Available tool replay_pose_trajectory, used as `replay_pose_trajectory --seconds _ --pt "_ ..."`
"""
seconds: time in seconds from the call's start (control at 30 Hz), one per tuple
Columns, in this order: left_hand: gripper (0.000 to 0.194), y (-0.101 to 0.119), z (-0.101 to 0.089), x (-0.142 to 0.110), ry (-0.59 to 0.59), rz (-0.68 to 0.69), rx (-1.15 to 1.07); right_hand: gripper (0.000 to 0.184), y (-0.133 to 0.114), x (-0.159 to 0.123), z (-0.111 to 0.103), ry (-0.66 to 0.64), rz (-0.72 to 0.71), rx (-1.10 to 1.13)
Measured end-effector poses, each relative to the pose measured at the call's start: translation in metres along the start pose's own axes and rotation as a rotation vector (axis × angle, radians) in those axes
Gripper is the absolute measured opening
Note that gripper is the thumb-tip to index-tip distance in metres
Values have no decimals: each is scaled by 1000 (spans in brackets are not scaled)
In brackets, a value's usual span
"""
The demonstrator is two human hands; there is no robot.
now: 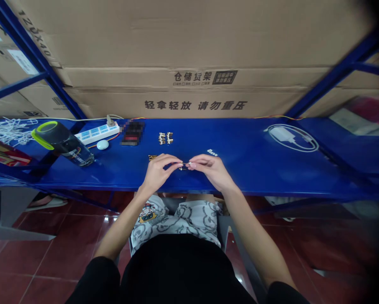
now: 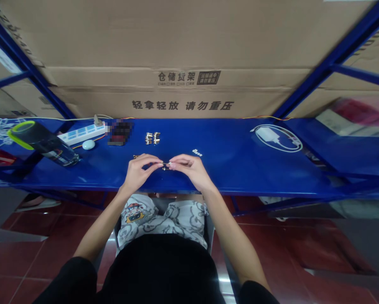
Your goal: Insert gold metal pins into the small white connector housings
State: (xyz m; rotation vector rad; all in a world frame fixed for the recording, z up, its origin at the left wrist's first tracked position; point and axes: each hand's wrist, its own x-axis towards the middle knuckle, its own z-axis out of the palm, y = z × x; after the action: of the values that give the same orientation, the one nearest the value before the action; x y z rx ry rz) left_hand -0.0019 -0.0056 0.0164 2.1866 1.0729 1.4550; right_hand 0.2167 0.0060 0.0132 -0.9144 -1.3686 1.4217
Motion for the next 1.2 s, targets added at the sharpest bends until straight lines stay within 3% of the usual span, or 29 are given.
replay_pose_trajectory --seconds 0.27,0.83,1.2 --pt "13 2 -1 0 -14 39 -7 17 -2 0 1 -29 -3 -2" --pt "12 5 -2 -3 -2 103 -9 24 -4 0 3 -98 193 244" --pt "9 4 -3 -3 17 141 -44 21 -2 -1 4 -111 184 264"
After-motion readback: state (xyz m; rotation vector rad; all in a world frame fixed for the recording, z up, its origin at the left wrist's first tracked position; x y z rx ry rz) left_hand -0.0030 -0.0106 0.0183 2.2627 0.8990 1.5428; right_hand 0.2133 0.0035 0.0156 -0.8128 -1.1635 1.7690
